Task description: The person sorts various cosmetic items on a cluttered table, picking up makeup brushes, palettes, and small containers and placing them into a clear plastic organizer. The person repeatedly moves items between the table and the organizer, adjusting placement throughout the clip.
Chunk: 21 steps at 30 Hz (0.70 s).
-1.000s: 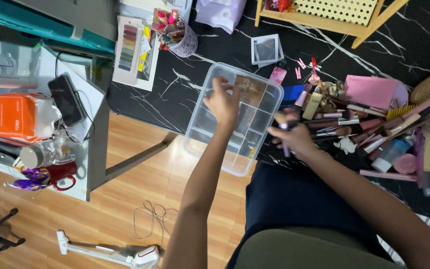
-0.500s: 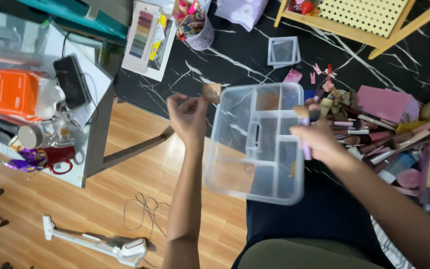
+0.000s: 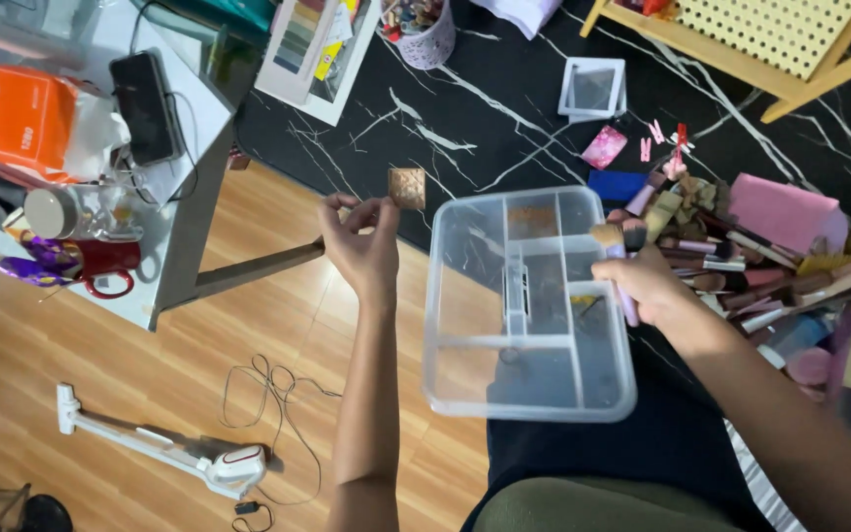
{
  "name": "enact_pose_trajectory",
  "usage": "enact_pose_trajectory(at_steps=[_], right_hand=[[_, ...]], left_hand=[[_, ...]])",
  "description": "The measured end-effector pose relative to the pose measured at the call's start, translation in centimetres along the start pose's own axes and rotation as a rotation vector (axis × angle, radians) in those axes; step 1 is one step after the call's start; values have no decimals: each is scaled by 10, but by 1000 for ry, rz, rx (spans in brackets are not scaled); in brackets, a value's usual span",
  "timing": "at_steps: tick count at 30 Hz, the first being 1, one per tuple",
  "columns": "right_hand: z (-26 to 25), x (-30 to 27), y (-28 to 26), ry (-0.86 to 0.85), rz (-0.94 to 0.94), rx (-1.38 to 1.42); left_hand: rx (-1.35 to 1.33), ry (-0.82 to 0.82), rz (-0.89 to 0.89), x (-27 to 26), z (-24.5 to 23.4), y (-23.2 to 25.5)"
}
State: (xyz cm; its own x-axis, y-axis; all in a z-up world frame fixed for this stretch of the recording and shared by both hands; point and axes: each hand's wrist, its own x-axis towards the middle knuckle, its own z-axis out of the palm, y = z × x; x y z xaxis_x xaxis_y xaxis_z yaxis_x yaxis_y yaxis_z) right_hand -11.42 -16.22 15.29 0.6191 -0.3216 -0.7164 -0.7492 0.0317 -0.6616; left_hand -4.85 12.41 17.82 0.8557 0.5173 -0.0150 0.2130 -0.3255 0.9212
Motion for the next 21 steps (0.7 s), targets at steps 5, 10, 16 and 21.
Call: enact_pose_trajectory(at_steps=[5,10,16,21], right_hand=[[-8,37,43,-14,-24,35],[-8,52,55,-42,-64,24],[-11,35,32,-25,-67,-53],[-21,38,32,-15,-66,-56]], left_hand=[[13,1,24,4,5,-14],[212,-32,131,21,30,-38],[483,-292,263,51,103,-98],[441,-563,302,63,151,-138]])
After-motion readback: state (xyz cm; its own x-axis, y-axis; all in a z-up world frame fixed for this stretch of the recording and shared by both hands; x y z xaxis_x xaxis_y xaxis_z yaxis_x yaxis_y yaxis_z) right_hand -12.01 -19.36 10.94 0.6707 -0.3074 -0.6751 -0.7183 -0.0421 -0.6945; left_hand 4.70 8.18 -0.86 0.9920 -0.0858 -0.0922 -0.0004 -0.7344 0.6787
